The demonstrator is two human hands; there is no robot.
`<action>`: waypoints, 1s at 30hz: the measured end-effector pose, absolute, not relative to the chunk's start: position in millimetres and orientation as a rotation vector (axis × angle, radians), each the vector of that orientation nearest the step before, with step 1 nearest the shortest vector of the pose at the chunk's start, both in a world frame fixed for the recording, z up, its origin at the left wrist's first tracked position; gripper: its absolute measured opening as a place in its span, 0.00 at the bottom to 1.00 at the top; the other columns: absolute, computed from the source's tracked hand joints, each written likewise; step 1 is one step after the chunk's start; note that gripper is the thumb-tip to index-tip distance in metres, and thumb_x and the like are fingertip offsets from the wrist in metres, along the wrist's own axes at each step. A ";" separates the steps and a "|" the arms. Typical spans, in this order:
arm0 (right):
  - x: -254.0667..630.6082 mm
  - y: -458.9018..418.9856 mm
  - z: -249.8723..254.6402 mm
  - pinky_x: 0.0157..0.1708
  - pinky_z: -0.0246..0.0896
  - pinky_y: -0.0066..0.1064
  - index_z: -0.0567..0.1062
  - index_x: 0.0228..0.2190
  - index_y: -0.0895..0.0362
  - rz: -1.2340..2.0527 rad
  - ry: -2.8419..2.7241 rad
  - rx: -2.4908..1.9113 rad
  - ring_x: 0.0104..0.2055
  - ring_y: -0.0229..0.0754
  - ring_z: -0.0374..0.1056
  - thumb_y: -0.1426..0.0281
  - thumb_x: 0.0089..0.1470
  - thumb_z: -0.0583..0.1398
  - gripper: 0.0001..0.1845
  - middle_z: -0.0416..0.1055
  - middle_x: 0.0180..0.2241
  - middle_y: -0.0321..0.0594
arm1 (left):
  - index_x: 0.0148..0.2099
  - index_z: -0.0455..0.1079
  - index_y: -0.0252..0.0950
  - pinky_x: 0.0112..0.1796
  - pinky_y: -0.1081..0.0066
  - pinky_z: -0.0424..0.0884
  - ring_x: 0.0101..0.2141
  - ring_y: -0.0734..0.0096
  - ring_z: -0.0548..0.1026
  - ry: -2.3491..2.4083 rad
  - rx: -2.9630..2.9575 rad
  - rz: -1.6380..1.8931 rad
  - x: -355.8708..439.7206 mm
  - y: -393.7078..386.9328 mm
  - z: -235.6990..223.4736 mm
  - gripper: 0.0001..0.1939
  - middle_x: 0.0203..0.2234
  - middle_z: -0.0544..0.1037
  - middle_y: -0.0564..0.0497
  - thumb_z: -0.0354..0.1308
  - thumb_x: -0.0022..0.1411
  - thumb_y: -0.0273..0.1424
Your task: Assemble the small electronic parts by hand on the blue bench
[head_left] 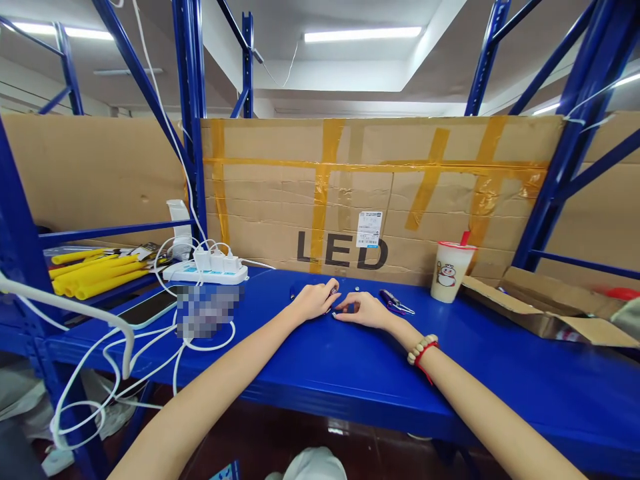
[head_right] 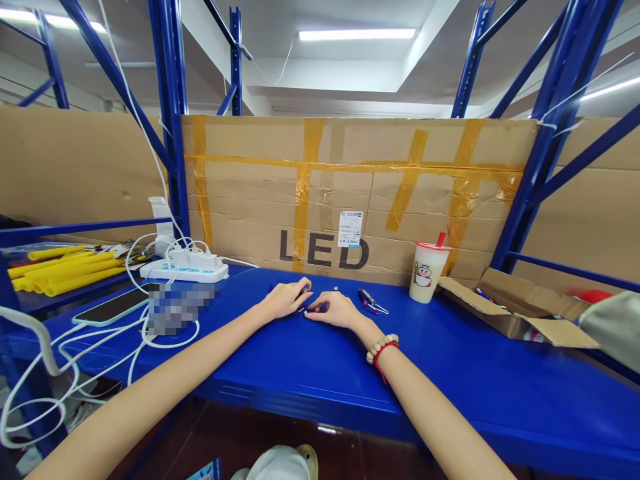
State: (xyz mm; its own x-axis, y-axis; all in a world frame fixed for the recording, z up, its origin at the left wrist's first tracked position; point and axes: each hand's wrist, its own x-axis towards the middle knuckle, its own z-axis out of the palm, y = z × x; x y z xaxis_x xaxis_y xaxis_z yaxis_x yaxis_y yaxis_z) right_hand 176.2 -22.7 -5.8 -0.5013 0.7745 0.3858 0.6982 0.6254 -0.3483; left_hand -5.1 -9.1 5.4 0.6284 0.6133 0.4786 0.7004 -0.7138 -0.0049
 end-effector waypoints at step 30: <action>174.8 -25.0 -0.6 0.22 0.52 0.25 0.73 0.25 0.56 0.142 -2.122 -1.331 0.24 0.35 0.65 0.61 0.42 0.60 0.10 0.72 0.22 0.34 | 0.44 0.53 0.37 0.31 0.73 0.66 0.37 0.66 0.74 -1.252 -2.553 -0.762 -10.7 -4.3 7.2 0.09 0.37 0.74 0.48 0.39 0.65 0.34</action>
State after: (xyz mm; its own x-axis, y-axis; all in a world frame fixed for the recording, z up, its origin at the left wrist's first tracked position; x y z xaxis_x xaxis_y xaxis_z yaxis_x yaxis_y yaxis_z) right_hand 174.8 -25.0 -0.6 -0.2982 0.8439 0.4459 0.7770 0.4860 -0.4002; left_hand -10.7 -4.3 7.2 0.5089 0.6795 0.5285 0.7814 -0.6222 0.0475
